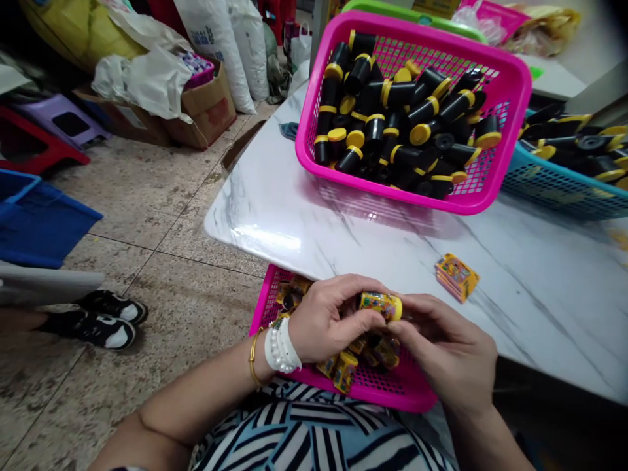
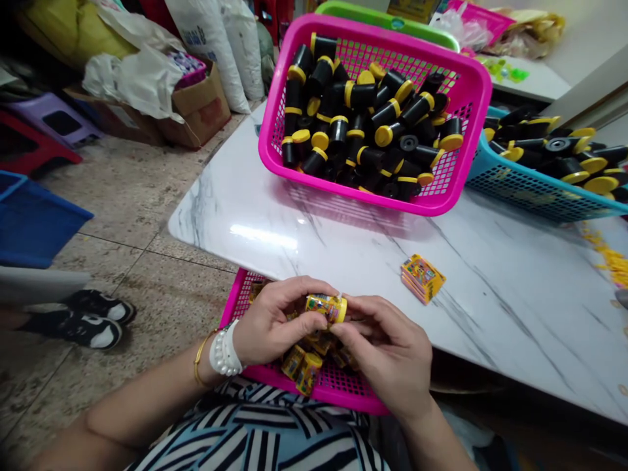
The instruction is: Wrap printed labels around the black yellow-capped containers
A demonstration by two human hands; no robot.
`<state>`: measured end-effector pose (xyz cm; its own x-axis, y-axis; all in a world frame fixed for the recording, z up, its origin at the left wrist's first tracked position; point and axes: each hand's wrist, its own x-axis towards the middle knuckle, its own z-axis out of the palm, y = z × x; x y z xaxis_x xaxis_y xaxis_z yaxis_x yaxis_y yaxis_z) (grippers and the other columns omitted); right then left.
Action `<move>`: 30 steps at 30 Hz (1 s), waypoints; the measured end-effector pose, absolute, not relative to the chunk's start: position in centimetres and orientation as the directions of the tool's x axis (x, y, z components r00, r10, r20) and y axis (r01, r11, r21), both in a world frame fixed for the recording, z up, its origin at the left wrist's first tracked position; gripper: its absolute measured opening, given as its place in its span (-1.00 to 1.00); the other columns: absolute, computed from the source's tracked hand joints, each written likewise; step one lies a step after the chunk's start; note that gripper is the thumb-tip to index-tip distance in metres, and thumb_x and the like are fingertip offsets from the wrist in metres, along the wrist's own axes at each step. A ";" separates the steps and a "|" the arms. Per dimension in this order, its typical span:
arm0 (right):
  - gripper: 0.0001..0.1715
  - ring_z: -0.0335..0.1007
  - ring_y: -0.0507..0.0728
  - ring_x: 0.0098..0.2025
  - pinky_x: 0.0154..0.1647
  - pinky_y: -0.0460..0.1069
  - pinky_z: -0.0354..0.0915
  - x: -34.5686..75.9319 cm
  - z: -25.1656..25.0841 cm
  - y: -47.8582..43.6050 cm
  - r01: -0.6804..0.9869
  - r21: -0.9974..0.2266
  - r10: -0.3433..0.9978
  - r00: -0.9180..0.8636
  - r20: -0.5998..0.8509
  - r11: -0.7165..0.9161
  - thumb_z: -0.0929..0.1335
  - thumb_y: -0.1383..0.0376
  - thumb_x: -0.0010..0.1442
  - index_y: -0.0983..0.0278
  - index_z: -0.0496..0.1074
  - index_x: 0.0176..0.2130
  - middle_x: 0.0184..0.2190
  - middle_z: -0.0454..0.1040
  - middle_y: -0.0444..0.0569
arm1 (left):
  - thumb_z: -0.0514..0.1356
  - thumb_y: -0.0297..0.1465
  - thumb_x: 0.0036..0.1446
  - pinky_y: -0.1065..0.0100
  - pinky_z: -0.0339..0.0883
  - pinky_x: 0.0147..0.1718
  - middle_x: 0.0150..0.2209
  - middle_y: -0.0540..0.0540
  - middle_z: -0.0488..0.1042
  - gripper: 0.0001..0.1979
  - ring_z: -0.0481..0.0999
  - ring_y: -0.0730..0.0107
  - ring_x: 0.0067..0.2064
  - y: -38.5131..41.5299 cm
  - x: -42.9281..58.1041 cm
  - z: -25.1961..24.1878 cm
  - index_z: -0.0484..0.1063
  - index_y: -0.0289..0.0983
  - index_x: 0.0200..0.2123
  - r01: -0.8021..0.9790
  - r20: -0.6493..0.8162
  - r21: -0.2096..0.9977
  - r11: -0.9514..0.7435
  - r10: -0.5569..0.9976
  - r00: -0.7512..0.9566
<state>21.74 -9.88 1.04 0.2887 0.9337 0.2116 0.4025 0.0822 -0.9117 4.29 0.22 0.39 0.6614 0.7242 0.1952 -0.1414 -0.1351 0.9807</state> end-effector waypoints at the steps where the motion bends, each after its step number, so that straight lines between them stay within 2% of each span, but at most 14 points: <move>1: -0.72 0.61 0.07 -0.35 -0.33 -0.11 0.57 21.7 1.2 -9.9 0.369 -0.928 0.940 0.295 0.169 0.051 0.53 0.36 0.15 0.14 0.62 -0.10 -0.29 0.64 -0.10 | 0.30 -0.38 0.20 0.29 0.43 -0.09 -0.13 -0.18 0.63 -0.75 0.59 0.27 -0.12 0.3 4.3 0.4 0.56 -0.31 -0.05 -0.147 0.222 0.975 -0.167 0.712 0.666; 4: -0.79 0.60 0.04 -0.42 -0.38 -0.14 0.55 21.5 1.5 -9.7 0.325 -0.946 0.945 0.310 0.103 -0.004 0.51 0.32 0.18 0.14 0.62 -0.13 -0.36 0.65 -0.14 | 0.29 -0.36 0.21 0.32 0.44 -0.16 -0.16 -0.17 0.63 -0.77 0.59 0.30 -0.18 0.5 4.3 0.5 0.56 -0.31 -0.08 -0.139 0.209 0.978 -0.157 0.702 0.680; 6: -0.93 0.55 0.01 -0.50 -0.46 -0.17 0.49 21.5 1.5 -9.5 0.344 -0.939 0.951 0.296 0.087 -0.022 0.47 0.28 0.25 0.17 0.63 -0.22 -0.46 0.61 -0.16 | 0.27 -0.27 0.23 0.40 0.38 -0.36 -0.32 -0.12 0.60 -0.76 0.53 0.39 -0.36 0.3 4.4 0.5 0.55 -0.32 -0.14 -0.069 0.113 0.994 -0.090 0.726 0.678; 8: -0.85 0.48 -0.02 -0.55 -0.51 -0.19 0.43 21.7 1.4 -9.3 0.402 -0.915 0.962 0.256 0.093 -0.019 0.43 0.26 0.30 0.20 0.62 -0.31 -0.55 0.56 -0.17 | 0.23 -0.17 0.26 0.46 0.24 -0.53 -0.51 -0.02 0.50 -0.70 0.41 0.48 -0.52 -0.2 4.5 0.4 0.53 -0.33 -0.23 0.028 -0.026 1.000 0.010 0.752 0.658; 10: -0.87 0.53 0.02 -0.44 -0.45 -0.15 0.46 21.9 1.1 -9.2 0.442 -0.897 0.969 0.214 0.122 0.015 0.44 0.23 0.29 0.20 0.62 -0.21 -0.42 0.61 -0.11 | 0.21 -0.11 0.26 0.49 0.16 -0.60 -0.60 0.04 0.41 -0.65 0.34 0.52 -0.59 -0.8 4.6 0.3 0.50 -0.32 -0.29 0.087 -0.152 0.988 0.125 0.750 0.644; 13: -0.54 0.59 0.13 -0.16 -0.25 -0.06 0.54 22.1 0.8 -9.7 0.486 -0.866 0.969 0.134 0.207 0.118 0.51 0.25 0.20 0.16 0.52 0.09 -0.07 0.61 0.02 | 0.18 -0.03 0.25 0.51 0.11 -0.69 -0.62 0.07 0.39 -0.59 0.27 0.57 -0.69 -1.6 4.9 0.0 0.44 -0.29 -0.34 0.067 -0.291 0.938 0.341 0.666 0.687; 15: -0.44 0.58 0.14 -0.10 -0.14 -0.02 0.53 22.1 0.7 -10.1 0.544 -0.812 0.954 0.064 0.293 0.213 0.53 0.32 0.17 0.14 0.48 0.15 -0.05 0.59 0.02 | 0.13 0.04 0.25 0.53 0.04 -0.77 -0.65 0.09 0.36 -0.53 0.21 0.59 -0.75 -1.9 5.1 -0.2 0.38 -0.27 -0.38 0.033 -0.341 0.887 0.461 0.605 0.720; 18: -0.41 0.56 0.14 -0.09 -0.07 0.02 0.49 21.9 0.5 -10.7 0.592 -0.733 0.911 -0.001 0.413 0.334 0.51 0.43 0.17 0.16 0.48 0.16 -0.10 0.60 0.01 | 0.03 0.11 0.29 0.54 -0.05 -0.82 -0.71 0.09 0.31 -0.44 0.17 0.60 -0.79 -2.2 5.2 -0.3 0.33 -0.26 -0.47 0.039 -0.373 0.848 0.529 0.542 0.753; 21: -0.44 0.56 0.13 -0.11 -0.08 0.02 0.47 21.7 0.2 -10.9 0.594 -0.735 0.901 0.040 0.433 0.327 0.50 0.47 0.17 0.17 0.50 0.13 -0.12 0.60 0.00 | -0.05 0.12 0.32 0.57 0.00 -0.80 -0.71 0.07 0.32 -0.37 0.20 0.62 -0.78 -2.2 5.0 -0.3 0.34 -0.28 -0.50 0.054 -0.357 0.867 0.496 0.541 0.762; 25: -0.47 0.56 0.14 -0.11 -0.07 0.02 0.48 22.2 0.1 -10.7 0.556 -0.792 0.922 0.114 0.371 0.250 0.52 0.42 0.15 0.13 0.53 0.10 -0.11 0.61 -0.02 | 0.21 0.06 0.20 0.60 0.20 -0.69 -0.60 0.10 0.40 -0.50 0.35 0.62 -0.67 -1.7 4.6 -0.1 0.44 -0.31 -0.23 -0.023 -0.295 0.897 0.441 0.638 0.711; 28: -0.41 0.58 0.15 -0.10 -0.09 0.03 0.51 22.8 0.5 -10.5 0.466 -0.858 0.969 0.003 0.246 0.216 0.52 0.36 0.17 0.10 0.50 0.17 -0.04 0.60 0.00 | 0.26 0.03 0.18 0.62 0.10 -0.76 -0.62 0.12 0.38 -0.54 0.28 0.66 -0.72 -1.3 4.3 -0.2 0.40 -0.29 -0.31 -0.046 -0.336 0.855 0.517 0.618 0.711; 30: -0.49 0.59 0.14 -0.11 -0.12 0.01 0.53 23.0 0.7 -10.5 0.421 -0.880 0.972 -0.017 0.233 0.219 0.50 0.40 0.19 0.07 0.55 0.11 -0.06 0.59 -0.02 | 0.24 0.04 0.20 0.63 0.04 -0.80 -0.65 0.12 0.38 -0.53 0.25 0.66 -0.75 -1.2 4.3 -0.5 0.38 -0.29 -0.36 -0.021 -0.370 0.824 0.567 0.566 0.737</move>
